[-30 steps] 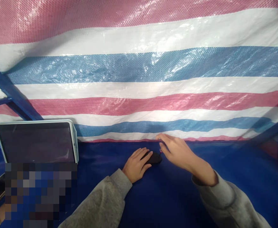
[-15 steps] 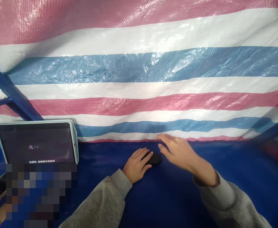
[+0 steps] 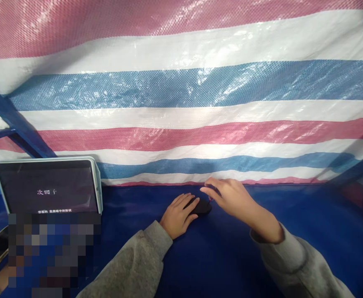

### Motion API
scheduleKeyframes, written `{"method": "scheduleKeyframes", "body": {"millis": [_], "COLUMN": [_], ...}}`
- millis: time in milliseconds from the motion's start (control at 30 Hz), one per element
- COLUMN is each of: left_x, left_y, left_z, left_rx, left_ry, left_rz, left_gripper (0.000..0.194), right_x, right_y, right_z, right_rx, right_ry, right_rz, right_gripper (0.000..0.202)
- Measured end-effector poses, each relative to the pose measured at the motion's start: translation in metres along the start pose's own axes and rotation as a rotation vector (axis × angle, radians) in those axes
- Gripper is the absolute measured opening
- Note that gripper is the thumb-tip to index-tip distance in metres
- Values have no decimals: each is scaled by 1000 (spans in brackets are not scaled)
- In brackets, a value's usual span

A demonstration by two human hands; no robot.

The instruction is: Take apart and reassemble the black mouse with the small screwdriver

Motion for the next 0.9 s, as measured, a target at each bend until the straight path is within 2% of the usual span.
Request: {"method": "scheduleKeyframes", "body": {"millis": [167,333,500,667,800,900], "left_x": [0,0,0,2,2,2], "left_y": [0,0,0,2,2,2], "left_z": [-1,-1,-1,0,0,0], "left_rx": [4,3,-2,-3,6,4], "left_ry": [-1,-1,3,14,8,11], "left_rz": [1,1,4,-3,-9,-8], "left_gripper": [47,48,47,47,47,46], "right_x": [-1,-1,-1,-3,-4,-4], "right_y": [0,1,1,1,0,1], "right_z": [0,1,0,0,0,0], "right_rx": [58,-22,42,-17,30,46], "right_ry": [12,-6,10,3,40,40], "right_rz": [-12,-57,-35,-73,-65,-76], "right_gripper": [30,34,28,41,25,27]}}
Point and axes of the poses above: each hand's wrist, its own z-axis towards the middle knuckle, its own x-axis out of the back of the hand, y = z × x, the point moved 1 cm from there along z, towards the middle knuckle, and after that the axes turned 2 degrees about -x, right-handed, at the moved point
